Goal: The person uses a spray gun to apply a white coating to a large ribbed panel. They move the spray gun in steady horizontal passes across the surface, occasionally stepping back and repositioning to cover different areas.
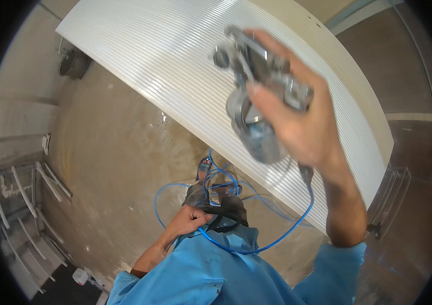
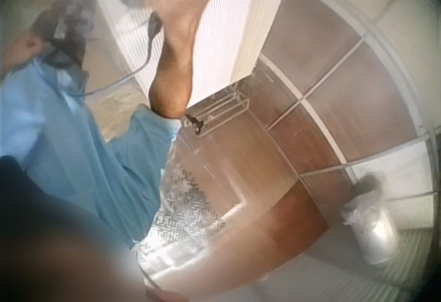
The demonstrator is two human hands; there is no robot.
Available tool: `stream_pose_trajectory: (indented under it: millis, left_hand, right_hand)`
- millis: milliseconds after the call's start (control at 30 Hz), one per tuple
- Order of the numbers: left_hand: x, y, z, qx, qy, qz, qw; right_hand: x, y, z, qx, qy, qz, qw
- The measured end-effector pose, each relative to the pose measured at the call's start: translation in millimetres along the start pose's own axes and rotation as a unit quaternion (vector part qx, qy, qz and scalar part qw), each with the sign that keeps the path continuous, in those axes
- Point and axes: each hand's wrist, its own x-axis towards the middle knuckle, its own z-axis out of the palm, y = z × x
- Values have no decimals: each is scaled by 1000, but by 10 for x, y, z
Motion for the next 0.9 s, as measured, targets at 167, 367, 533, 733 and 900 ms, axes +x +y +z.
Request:
stream_pose_trajectory:
  millis: [167,367,533,733,900]
  left_hand:
    - [-84,-31,163,-41,24,-6,999]
    - [104,158,472,-7,18,-11,1000]
    - [334,326,1003,25,-42,19,999]
    - [524,440,1779,65,-93,74,991]
    - [460,429,1892,69,-99,58,991]
  right_hand:
    - [377,-145,-10,-26,-48,-54,997]
    - [-145,173,-639,-97,-96,81,987]
    - [-1147,439,-1474,-144,-74,194,968]
    - [-2183,506,-2392,-167,-94,292,937]
    - [-2086,564,-2196,-125,-126,237,955]
